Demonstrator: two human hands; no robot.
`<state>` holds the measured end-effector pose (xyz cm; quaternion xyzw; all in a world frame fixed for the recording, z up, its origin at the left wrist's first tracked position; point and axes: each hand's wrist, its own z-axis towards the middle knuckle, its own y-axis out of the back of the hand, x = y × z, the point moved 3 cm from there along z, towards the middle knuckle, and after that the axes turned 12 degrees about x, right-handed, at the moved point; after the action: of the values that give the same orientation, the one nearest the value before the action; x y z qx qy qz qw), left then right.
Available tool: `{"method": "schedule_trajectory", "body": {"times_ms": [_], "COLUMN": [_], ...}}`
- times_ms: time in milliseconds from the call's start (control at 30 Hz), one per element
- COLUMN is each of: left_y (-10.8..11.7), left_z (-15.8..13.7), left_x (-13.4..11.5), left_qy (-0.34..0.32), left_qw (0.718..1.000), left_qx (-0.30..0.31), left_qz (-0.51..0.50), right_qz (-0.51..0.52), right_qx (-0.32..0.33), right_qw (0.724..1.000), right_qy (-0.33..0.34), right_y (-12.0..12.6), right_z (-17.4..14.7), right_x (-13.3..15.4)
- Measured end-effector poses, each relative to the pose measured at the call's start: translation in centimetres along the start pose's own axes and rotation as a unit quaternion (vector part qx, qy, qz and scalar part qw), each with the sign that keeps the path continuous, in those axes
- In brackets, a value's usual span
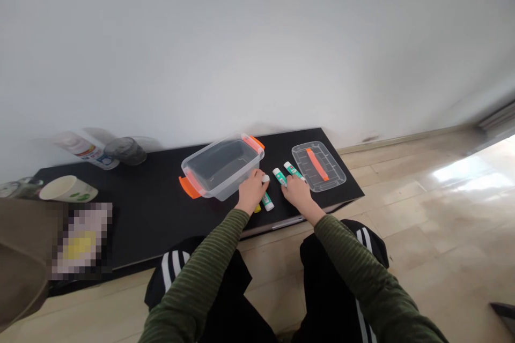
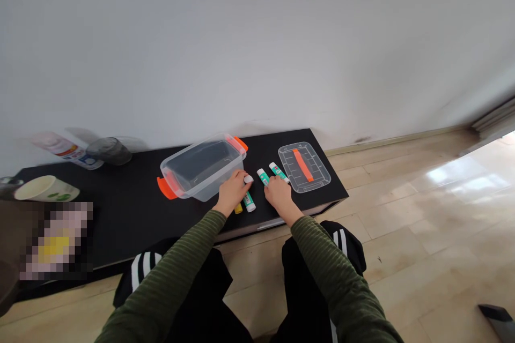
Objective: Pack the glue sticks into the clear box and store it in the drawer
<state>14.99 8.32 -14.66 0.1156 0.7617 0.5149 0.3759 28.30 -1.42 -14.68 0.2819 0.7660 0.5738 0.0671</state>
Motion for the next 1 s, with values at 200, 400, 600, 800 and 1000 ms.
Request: {"method": "schedule_trajectory", "body": {"times_ms": [200,400,600,800,1000], "left_y": [1.2,0.4,0.6,0.7,0.9], "left_z": [0.2,-0.5,-1.4,-1.5,-1.6], "left_x": [0.3,0.1,-0.4,-0.1,0.0], "left_qy": [-0.03,-0.019,-0.016,-0.018,-0.029], "left_qw": [0.95,0.783,0.717,0.723,0.739], "left_qx": [-0.038,0.027,0.053,0.045,0.037], "left_qz": [-0.307,-0.622,-0.695,-0.689,-0.672], "right_qz": [0.078,0.131,0.149,0.142,0.142], "right_qx": [-0.021,-0.035,-0.044,-0.065,-0.097], "right_qw": [0.996,0.988,0.981,0.978,0.973], "right_qy": [0.029,0.072,0.114,0.135,0.155], "right_y": [1.3,1.5,1.5,1.6,1.8], "right_z": [-1.7,-4.1,-5.0,-5.1,-5.1], "right_x": [-0.6,-0.5,-0.2,-0.3,-0.8]}}
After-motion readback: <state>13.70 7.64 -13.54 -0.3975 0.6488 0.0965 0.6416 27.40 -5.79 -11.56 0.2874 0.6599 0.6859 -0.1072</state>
